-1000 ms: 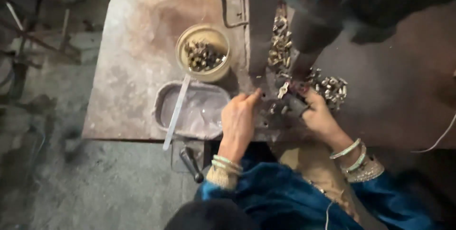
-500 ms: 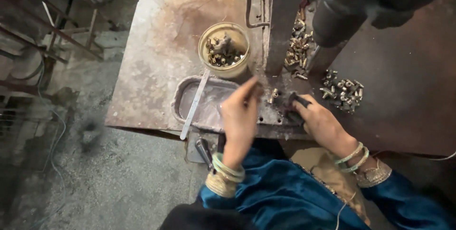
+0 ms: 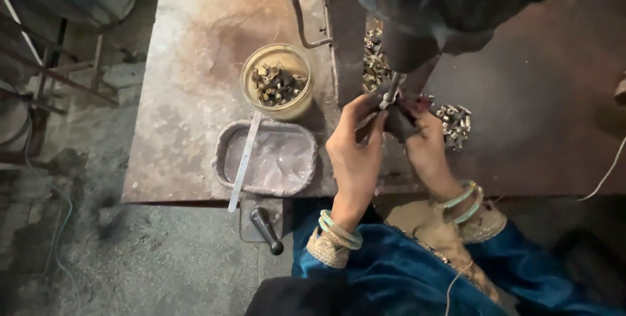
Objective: The person sits at a bench drill press and threads small brass fittings one at a time, holding each part under the rotating tool and working it onto the bit. Finished pieces are placed in a pile on the bench and a container of completed fittings sits nearby.
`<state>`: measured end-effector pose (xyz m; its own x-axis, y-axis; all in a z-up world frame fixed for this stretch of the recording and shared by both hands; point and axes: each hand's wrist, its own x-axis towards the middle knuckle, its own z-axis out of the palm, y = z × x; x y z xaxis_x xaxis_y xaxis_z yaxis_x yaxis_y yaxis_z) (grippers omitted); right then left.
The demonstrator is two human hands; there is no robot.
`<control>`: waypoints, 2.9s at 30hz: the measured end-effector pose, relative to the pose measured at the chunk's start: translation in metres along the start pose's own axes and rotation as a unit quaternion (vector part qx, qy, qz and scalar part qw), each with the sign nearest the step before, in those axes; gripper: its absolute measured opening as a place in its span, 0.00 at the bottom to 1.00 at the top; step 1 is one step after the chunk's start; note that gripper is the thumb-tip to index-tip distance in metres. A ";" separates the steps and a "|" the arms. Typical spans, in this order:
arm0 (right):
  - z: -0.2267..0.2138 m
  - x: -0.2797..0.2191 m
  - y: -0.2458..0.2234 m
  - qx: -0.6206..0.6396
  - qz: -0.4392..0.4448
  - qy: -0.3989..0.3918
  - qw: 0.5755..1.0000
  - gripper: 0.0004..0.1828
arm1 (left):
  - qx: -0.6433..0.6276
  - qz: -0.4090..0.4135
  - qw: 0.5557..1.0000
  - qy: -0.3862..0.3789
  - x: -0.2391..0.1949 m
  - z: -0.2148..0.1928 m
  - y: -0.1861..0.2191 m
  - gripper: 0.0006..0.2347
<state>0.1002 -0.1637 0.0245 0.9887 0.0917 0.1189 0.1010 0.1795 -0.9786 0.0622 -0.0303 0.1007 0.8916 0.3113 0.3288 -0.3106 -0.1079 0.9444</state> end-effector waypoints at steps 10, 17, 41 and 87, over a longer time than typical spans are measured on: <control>0.016 -0.012 -0.014 -0.014 -0.068 0.005 0.998 0.21 | 0.307 0.101 0.920 -0.220 -0.065 0.005 -0.083 0.09; -0.018 -0.003 0.000 -0.138 -0.148 -0.020 0.979 0.27 | 0.240 -0.017 0.932 -0.270 -0.068 0.063 -0.168 0.07; -0.062 0.079 -0.031 -0.075 0.029 -0.344 0.936 0.19 | 0.450 0.182 0.850 -0.206 -0.023 0.021 -0.070 0.20; -0.082 -0.007 0.078 -0.078 -0.110 -0.035 0.990 0.31 | -0.143 -0.251 0.956 -0.049 -0.075 -0.090 -0.091 0.08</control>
<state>0.1103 -0.2307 -0.0668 0.9314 0.1352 0.3379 0.3343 0.0487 -0.9412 -0.0058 0.0414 -0.0096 0.9741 0.1646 -0.1552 0.1006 0.2990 0.9489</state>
